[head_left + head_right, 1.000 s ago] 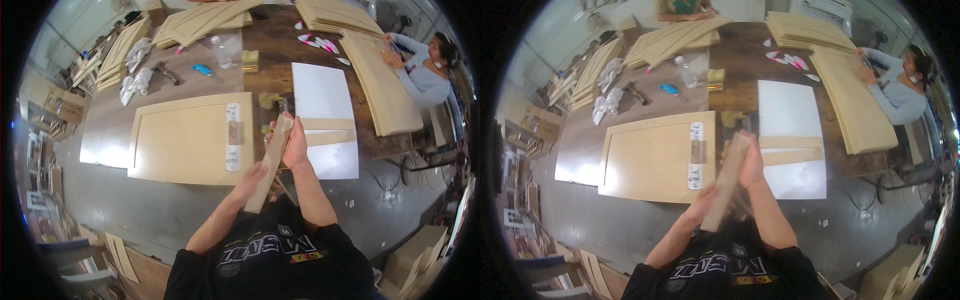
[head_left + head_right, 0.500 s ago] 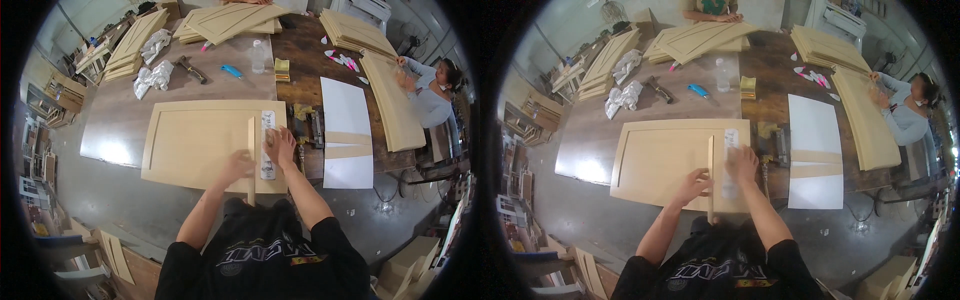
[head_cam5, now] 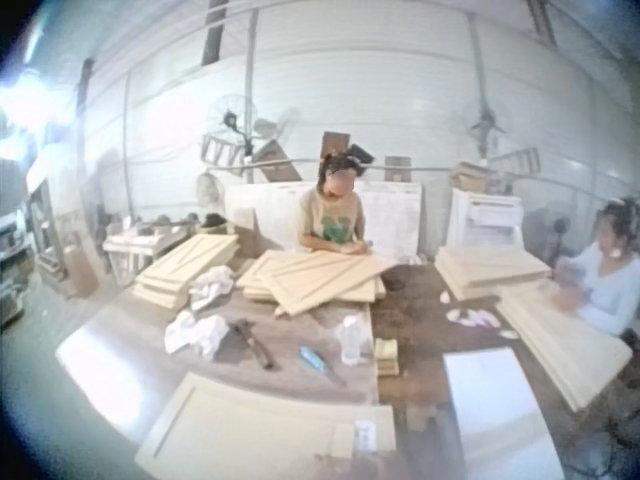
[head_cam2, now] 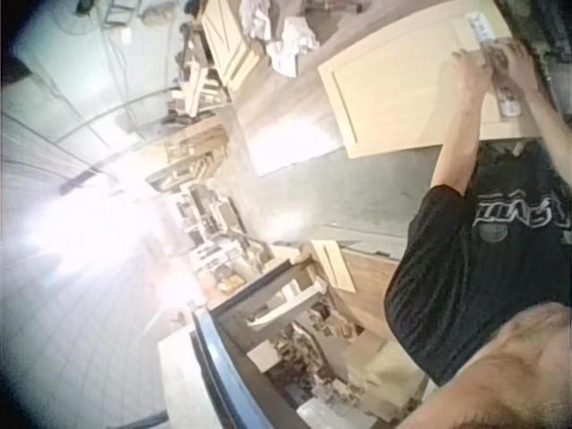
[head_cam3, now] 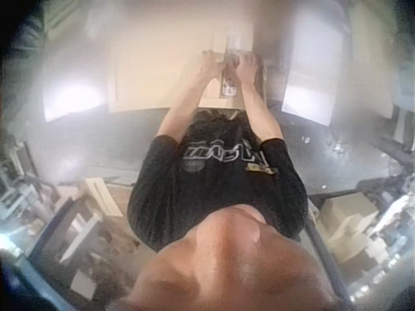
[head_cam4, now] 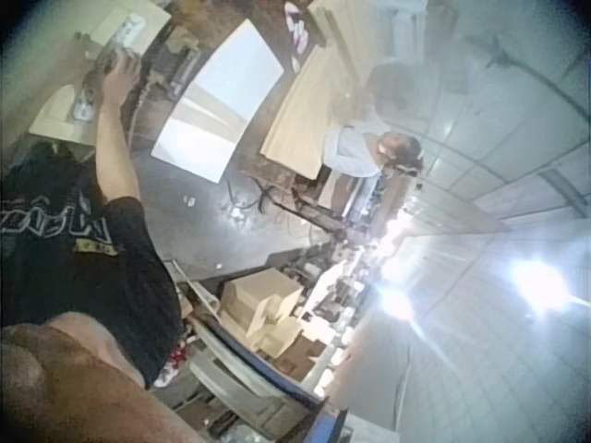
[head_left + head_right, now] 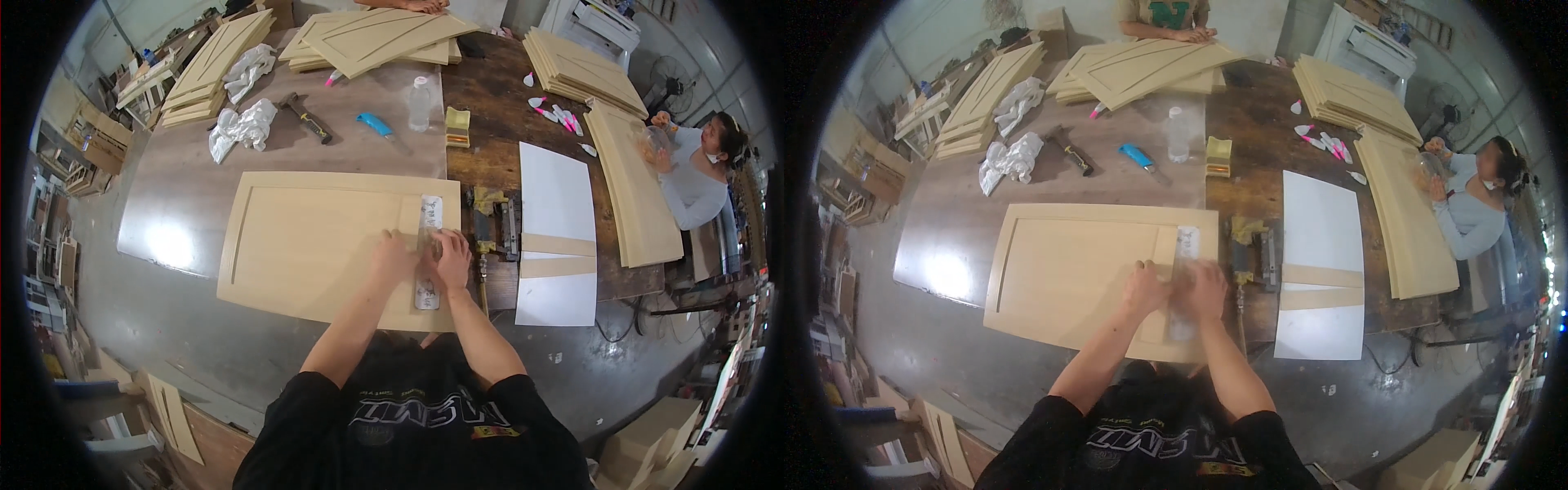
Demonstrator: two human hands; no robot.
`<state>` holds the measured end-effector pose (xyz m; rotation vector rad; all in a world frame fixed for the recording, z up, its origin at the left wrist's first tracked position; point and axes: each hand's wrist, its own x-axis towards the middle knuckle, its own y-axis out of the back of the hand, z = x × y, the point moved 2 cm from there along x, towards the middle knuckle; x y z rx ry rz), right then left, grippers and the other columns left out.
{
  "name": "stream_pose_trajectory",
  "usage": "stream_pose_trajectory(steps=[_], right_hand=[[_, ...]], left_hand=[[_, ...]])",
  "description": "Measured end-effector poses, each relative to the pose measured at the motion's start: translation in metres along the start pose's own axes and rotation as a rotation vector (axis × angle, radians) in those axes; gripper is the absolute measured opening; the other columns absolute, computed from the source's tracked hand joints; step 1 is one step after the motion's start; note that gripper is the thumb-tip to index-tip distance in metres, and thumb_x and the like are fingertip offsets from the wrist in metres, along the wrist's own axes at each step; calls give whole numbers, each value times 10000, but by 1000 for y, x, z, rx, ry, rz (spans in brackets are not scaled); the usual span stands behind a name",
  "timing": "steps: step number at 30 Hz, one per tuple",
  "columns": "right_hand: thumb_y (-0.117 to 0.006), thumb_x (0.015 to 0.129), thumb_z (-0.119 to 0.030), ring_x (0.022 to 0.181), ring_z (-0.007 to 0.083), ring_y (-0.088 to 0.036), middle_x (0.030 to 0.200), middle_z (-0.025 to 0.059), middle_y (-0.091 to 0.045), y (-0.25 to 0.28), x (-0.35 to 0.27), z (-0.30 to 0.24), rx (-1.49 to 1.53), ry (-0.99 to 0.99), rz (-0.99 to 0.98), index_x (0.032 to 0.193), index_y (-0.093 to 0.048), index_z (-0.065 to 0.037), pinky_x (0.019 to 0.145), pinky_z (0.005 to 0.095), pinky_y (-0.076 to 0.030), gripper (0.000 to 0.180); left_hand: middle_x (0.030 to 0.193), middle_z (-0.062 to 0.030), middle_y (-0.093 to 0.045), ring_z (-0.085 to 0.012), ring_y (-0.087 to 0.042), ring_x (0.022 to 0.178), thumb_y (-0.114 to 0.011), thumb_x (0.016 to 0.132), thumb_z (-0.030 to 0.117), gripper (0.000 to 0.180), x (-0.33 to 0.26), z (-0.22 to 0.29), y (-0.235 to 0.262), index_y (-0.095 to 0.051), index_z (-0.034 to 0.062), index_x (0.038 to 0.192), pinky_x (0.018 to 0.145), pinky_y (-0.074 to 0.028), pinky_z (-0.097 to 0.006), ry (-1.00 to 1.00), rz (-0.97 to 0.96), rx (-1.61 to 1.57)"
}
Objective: The person aligns a wooden strip onto a cabinet door panel, uses a handheld applicator tool to press it down, and trims the excess material with a utility knife. They also apply liquid from a plastic bottle to the panel and wipe the surface with a white cloth.
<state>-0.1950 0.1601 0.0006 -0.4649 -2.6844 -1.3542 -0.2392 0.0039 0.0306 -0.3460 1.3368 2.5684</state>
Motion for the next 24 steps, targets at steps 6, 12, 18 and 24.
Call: stream_pose_trajectory(steps=[6, 12, 18, 24], right_hand=[[-795, 832, -275, 1378, 312, -488, 1368, 12, -598, -1, 2, 4, 10, 23, 36, 1234, -651, -217, 1116, 514, -399, 431], [-772, 855, -251, 1409, 311, -462, 1404, 11, -581, -9, -4, 12, -18, 33, 12, 1258, -639, -224, 1120, 529, -388, 426], [-728, 893, -259, 1428, 328, -438, 1436, 19, -571, -5, -3, 5, -35, -5, -69, 1322, -604, -218, 1134, 543, -364, 448], [-682, 908, -222, 1426, 351, -432, 1451, 65, -554, 4, 2, -1, -44, -23, -93, 1323, -599, -172, 1149, 543, -347, 426]], left_hand=[[1311, -290, -574, -465, -629, 1183, -777, 819, 391, 675, -7, 8, 0, -584, -82, 1260, 972, -545, -527, 41, 88, -47], [1270, -257, -586, -464, -633, 1148, -756, 838, 290, 551, -3, 12, -5, -600, -49, 1243, 952, -543, -533, 11, 87, 16], [1254, -253, -586, -456, -631, 1124, -742, 862, 238, 470, -7, 12, -11, -613, -23, 1232, 946, -539, -533, 44, 112, -24], [1252, -258, -567, -475, -557, 1188, -698, 921, 155, 458, -15, -2, -27, -600, -19, 1333, 958, -515, -531, -155, 216, -79]])
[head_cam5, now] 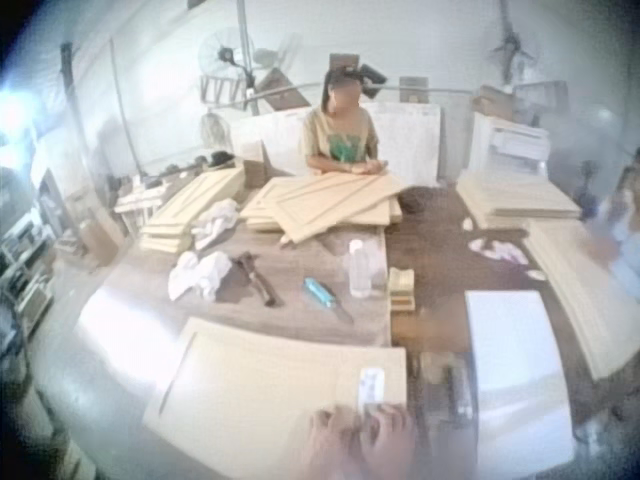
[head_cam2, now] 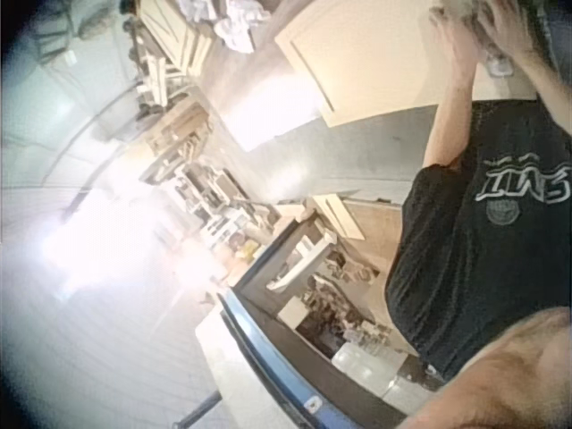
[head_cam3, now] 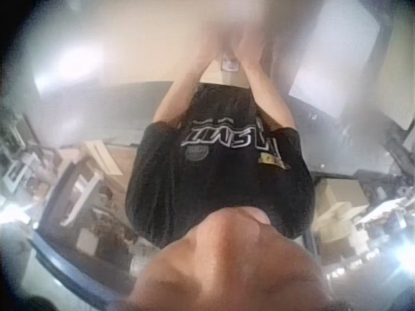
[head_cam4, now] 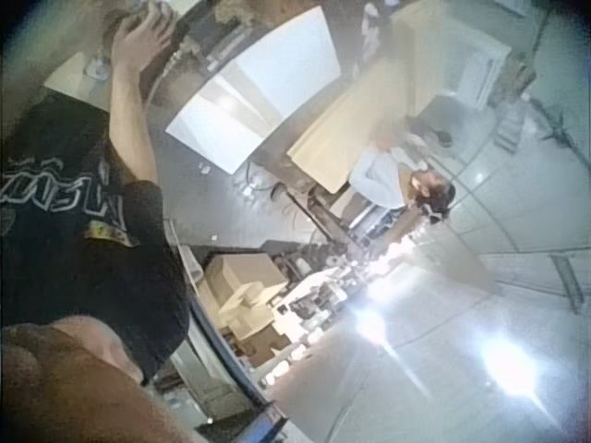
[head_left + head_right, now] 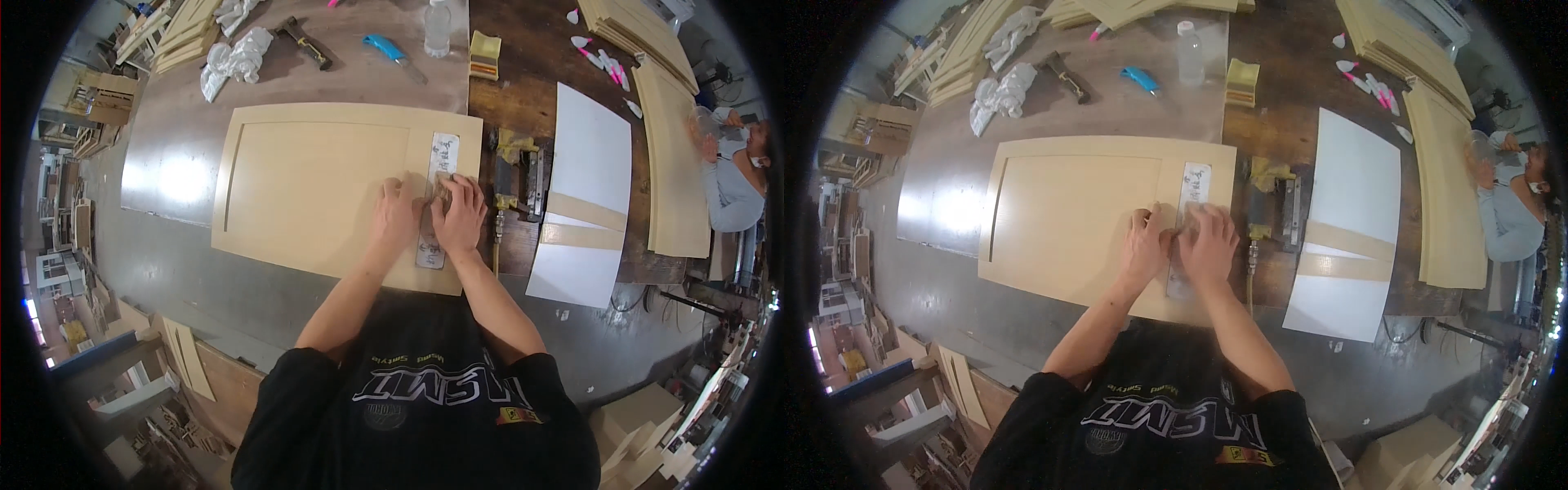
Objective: The person aligns a wooden strip onto a cabinet door panel, uses a handheld applicator tool to press it down, and trims the excess material with a utility knife. They also apply liquid from a plastic bottle to the panel and wipe the surface with a white cloth.
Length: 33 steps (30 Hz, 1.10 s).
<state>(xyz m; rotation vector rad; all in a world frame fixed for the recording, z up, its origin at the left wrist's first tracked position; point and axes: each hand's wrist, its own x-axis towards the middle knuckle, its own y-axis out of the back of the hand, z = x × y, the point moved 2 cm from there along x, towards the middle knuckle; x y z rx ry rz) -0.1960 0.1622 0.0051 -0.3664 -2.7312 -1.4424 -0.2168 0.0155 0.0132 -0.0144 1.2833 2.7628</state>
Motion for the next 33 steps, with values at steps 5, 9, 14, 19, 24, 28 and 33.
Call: stream_pose_trajectory(steps=[5, 9, 14, 19, 24, 28, 33], right_hand=[[-663, 884, -216, 1447, 368, -414, 1463, 65, -526, -8, 2, -1, 32, 31, 11, 1353, -579, -183, 1134, 601, -353, 478], [-658, 892, -217, 1451, 377, -410, 1476, 78, -519, -8, 4, -3, 23, 13, -19, 1343, -577, -163, 1140, 601, -340, 462], [-652, 906, -213, 1459, 367, -409, 1485, 71, -519, -8, 3, -3, -21, 24, 25, 1323, -575, -149, 1141, 608, -337, 429], [-643, 909, -229, 1438, 350, -427, 1487, 77, -542, -8, -2, 1, 21, 6, -17, 1332, -594, -139, 1156, 566, -327, 436], [-664, 894, -213, 1450, 346, -419, 1481, 52, -535, -6, 0, 2, 22, 21, 7, 1339, -573, -179, 1115, 597, -368, 456], [-668, 886, -221, 1448, 355, -419, 1481, 49, -536, -14, 2, 4, -3, 6, -10, 1321, -576, -192, 1094, 612, -378, 446], [-669, 879, -237, 1409, 372, -449, 1461, 52, -541, -8, 10, -2, -13, -13, 24, 1286, -580, -189, 1081, 606, -383, 420]], left_hand=[[1470, -219, -479, -413, -493, 1304, -637, 970, 215, 561, -32, -24, -26, -520, 115, 1509, 1081, -423, -559, -200, 77, 329], [1543, -196, -438, -387, -439, 1390, -607, 985, 241, 566, -28, -9, -22, -504, 157, 1535, 1137, -352, -590, -104, 20, 343], [1622, -113, -400, -344, -339, 1518, -584, 999, 235, 562, -26, -9, -20, -485, 167, 1547, 1238, -223, -580, -217, 36, 349], [1656, -70, -370, -278, -283, 1569, -613, 990, 279, 585, -17, -27, -10, -481, 146, 1544, 1255, -168, -617, -285, -45, 256], [1684, -74, -305, -280, -222, 1592, -780, 854, 495, 924, 52, -16, 44, -399, 93, 1593, 1280, -115, -645, -524, -485, 517], [1693, -92, -282, -272, -192, 1602, -859, 727, 566, 1129, 89, 1, 38, -360, 62, 1606, 1282, -120, -652, -605, -591, 643], [1712, -113, -237, -275, -171, 1609, -918, 664, 520, 1218, 96, 12, 32, -325, 41, 1614, 1273, -190, -637, -551, -666, 670]])
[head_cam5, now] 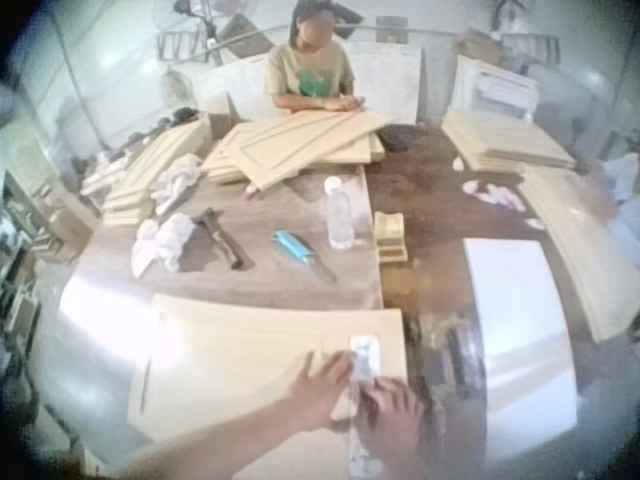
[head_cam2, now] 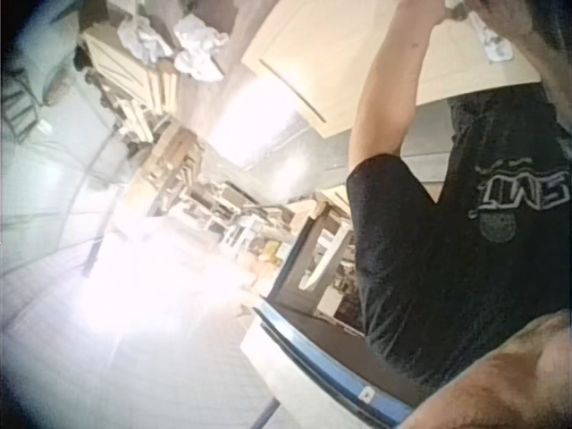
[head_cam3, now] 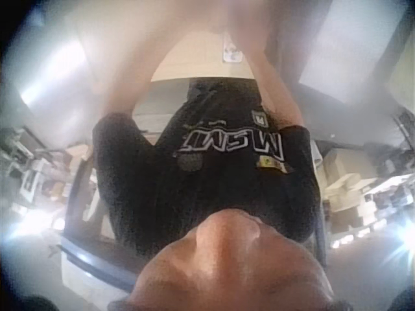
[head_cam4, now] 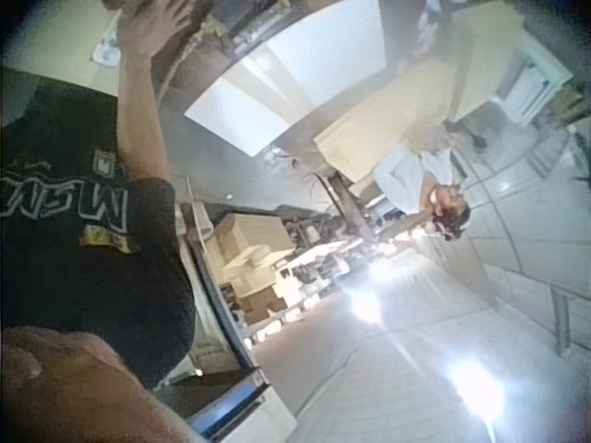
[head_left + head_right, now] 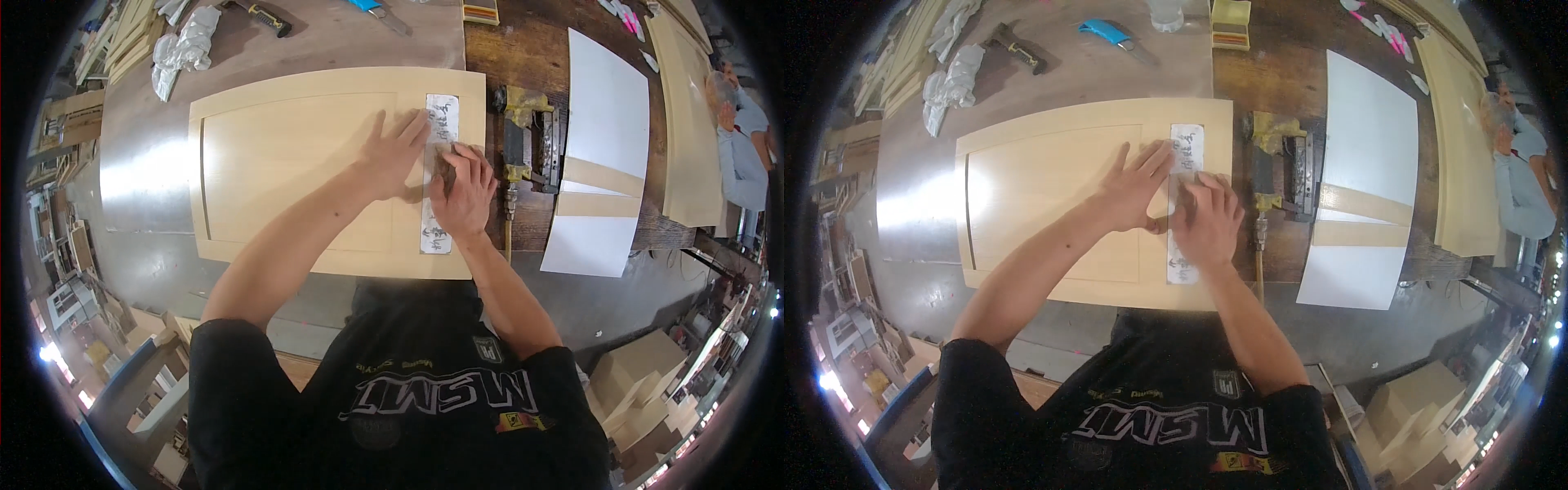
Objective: The person aligns a wooden strip onto a cabinet door panel, uses a handheld applicator tool to press it down, and trims the excess material with a utility knife. They also apply liquid from a plastic bottle to the panel and wipe the surface with a white cloth.
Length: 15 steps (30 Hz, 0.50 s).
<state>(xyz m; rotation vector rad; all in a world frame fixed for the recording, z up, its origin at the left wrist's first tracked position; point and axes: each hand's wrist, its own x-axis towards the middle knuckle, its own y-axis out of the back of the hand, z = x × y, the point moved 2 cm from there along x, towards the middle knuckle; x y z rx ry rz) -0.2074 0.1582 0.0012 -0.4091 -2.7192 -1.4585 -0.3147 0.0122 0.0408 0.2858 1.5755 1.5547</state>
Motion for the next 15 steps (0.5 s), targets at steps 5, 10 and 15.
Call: stream_pose_trajectory(steps=[5, 10, 15], right_hand=[[-674, 865, -238, 1387, 370, -454, 1433, 58, -548, -4, -3, 3, 23, 12, 25, 1277, -586, -183, 1097, 576, -364, 425], [-678, 864, -251, 1398, 357, -450, 1421, 59, -560, -3, -10, 5, 21, 11, 27, 1276, -596, -174, 1107, 569, -361, 427], [-669, 866, -217, 1399, 334, -460, 1430, 54, -583, -1, -8, -2, 45, 3, 47, 1271, -609, -157, 1127, 553, -345, 414]], left_hand=[[1703, -138, -237, -297, -179, 1602, -909, 666, 532, 1227, -6, -5, -6, -309, 22, 1607, 1257, -212, -646, -16, 60, -73], [1713, -141, -226, -337, -147, 1607, -877, 707, 563, 1239, -47, 7, -53, -244, 41, 1635, 1258, -191, -649, 12, 152, -207], [1756, -171, -83, -348, -37, 1628, -824, 773, 589, 1248, -99, 16, -78, -147, 55, 1675, 1290, -46, -616, -91, 57, -260]])
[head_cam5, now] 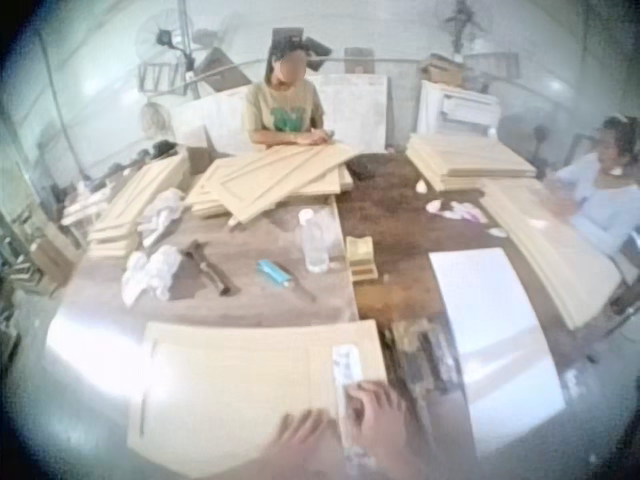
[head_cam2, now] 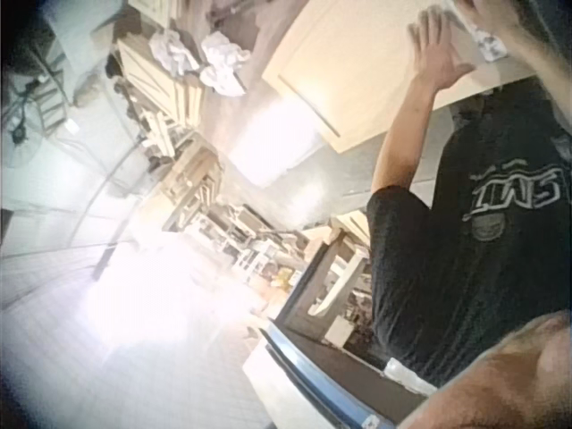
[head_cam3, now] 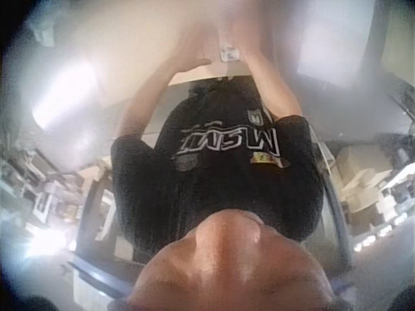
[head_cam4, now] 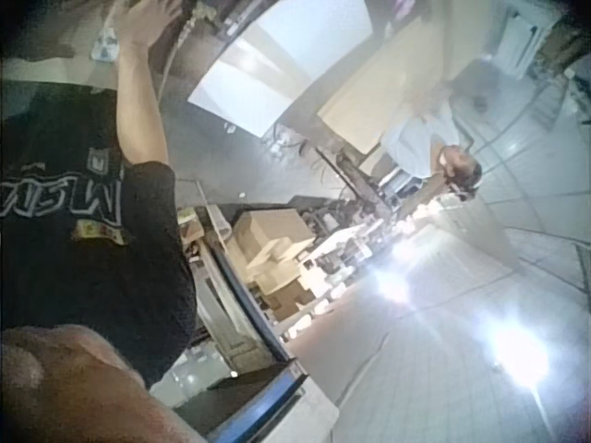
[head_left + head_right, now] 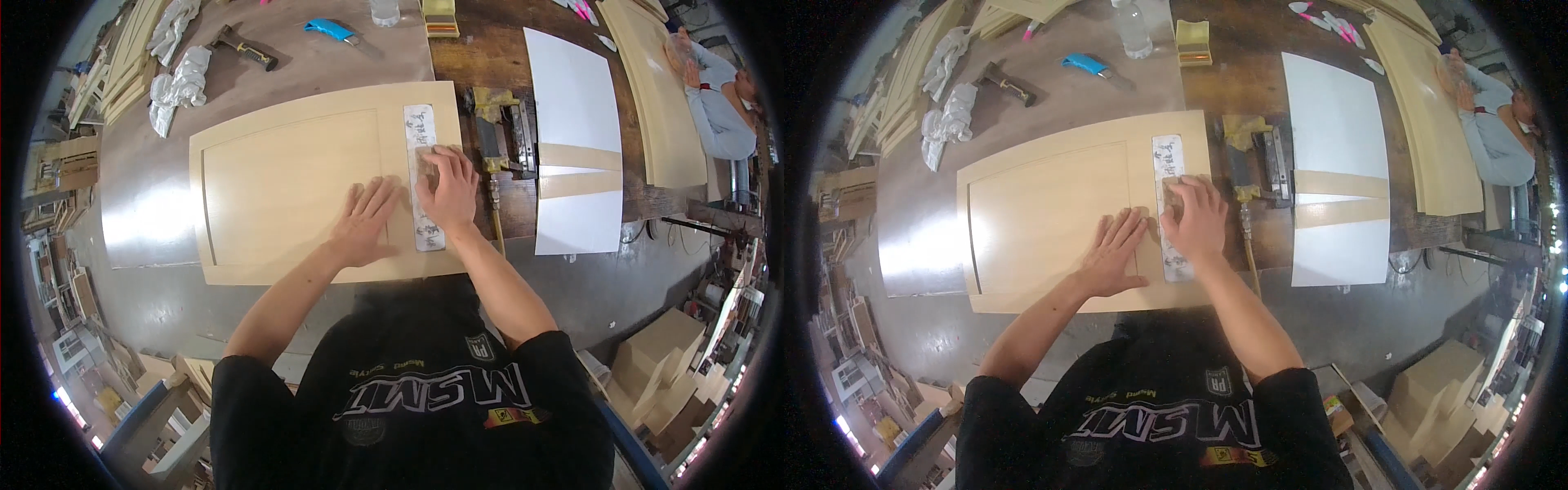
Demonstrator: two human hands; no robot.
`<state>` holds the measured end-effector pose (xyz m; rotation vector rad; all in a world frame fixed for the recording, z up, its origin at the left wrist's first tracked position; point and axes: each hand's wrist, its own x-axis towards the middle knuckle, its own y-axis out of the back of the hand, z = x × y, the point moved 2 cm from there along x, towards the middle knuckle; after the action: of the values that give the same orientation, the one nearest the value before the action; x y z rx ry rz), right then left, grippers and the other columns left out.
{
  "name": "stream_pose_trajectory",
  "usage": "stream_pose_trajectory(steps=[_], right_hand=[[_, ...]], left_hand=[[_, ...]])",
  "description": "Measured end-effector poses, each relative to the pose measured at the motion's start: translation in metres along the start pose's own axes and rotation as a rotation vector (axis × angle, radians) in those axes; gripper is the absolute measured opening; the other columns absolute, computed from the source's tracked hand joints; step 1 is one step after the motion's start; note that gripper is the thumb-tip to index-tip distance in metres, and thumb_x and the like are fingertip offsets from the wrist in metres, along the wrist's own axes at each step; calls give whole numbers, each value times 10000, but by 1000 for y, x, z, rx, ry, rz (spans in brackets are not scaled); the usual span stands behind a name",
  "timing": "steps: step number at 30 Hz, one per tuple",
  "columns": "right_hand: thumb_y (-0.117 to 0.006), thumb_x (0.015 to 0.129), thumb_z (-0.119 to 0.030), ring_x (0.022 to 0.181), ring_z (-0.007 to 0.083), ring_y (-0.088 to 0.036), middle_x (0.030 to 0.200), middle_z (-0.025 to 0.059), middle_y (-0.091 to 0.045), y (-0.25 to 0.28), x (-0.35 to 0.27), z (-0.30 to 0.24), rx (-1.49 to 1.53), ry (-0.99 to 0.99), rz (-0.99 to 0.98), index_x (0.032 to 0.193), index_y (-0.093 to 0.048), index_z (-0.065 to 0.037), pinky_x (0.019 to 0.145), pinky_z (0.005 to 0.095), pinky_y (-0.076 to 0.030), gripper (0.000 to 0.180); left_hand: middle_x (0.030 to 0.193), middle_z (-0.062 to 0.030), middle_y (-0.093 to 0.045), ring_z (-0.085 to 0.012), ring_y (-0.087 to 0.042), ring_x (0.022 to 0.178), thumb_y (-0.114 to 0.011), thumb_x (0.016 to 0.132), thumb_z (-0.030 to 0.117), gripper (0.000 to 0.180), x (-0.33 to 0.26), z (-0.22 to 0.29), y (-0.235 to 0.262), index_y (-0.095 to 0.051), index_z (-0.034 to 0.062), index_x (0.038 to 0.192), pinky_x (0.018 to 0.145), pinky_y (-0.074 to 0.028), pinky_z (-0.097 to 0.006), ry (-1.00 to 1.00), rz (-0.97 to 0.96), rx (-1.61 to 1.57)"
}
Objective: The person aligns a wooden strip onto a cabinet door panel, uses a handheld applicator tool to press it down, and trims the excess material with a utility knife. They also apply liquid from a plastic bottle to the panel and wipe the surface with a white cloth.
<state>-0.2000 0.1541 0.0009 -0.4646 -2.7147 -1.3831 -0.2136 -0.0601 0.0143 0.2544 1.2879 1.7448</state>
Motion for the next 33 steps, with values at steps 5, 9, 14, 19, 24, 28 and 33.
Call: stream_pose_trajectory(steps=[5, 9, 14, 19, 24, 28, 33], right_hand=[[-669, 853, -229, 1389, 328, -476, 1415, 51, -599, 1, 1, 2, -28, -12, 29, 1258, -623, -159, 1123, 537, -353, 414], [-670, 851, -237, 1386, 324, -482, 1408, 49, -604, -2, 2, 2, -15, -6, 41, 1261, -627, -165, 1118, 528, -362, 419], [-680, 855, -262, 1387, 324, -483, 1399, 50, -610, -4, 1, 6, -36, -5, 41, 1270, -631, -170, 1111, 525, -374, 428], [-692, 860, -247, 1389, 325, -480, 1401, 48, -610, 4, 0, -1, -16, -25, 11, 1268, -635, -165, 1119, 531, -366, 421], [-704, 873, -237, 1413, 324, -461, 1409, 50, -606, 8, -1, -4, 17, -65, -31, 1268, -638, -158, 1140, 535, -344, 409], [-697, 883, -271, 1426, 325, -446, 1400, 44, -606, 2, 2, 0, 2, -47, -33, 1254, -623, -151, 1102, 539, -370, 396], [-675, 909, -311, 1362, 329, -492, 1381, 48, -618, 17, 18, -6, -93, -84, -127, 1243, -629, -171, 1084, 520, -384, 365]], left_hand=[[1747, -178, -125, -354, -46, 1627, -812, 729, 674, 1287, 8, 16, -2, -189, 52, 1667, 1280, -34, -631, 66, -3, -20], [1735, -185, -173, -393, -98, 1614, -759, 747, 728, 1256, 9, 26, -18, -229, 46, 1658, 1253, -40, -677, 111, 206, -7], [1725, -177, -220, -401, -135, 1606, -684, 878, 655, 1060, 22, 21, -24, -273, 55, 1650, 1251, -52, -674, 167, 292, -8], [1719, -76, -267, -368, -146, 1605, -597, 1011, 501, 807, 55, -20, 25, -315, 78, 1638, 1281, -88, -628, 98, 220, 92], [1698, -39, -308, -290, -189, 1602, -578, 1039, 407, 678, 95, -33, 61, -382, 85, 1603, 1289, -117, -627, 118, 187, 166], [1666, -48, -360, -243, -256, 1580, -596, 1030, 356, 612, 107, -30, 68, -445, 77, 1554, 1285, -150, -630, 155, 142, 146], [1639, -60, -389, -231, -289, 1559, -592, 1020, 327, 575, 122, -14, 91, -467, 88, 1529, 1271, -169, -646, 168, 43, 321]])
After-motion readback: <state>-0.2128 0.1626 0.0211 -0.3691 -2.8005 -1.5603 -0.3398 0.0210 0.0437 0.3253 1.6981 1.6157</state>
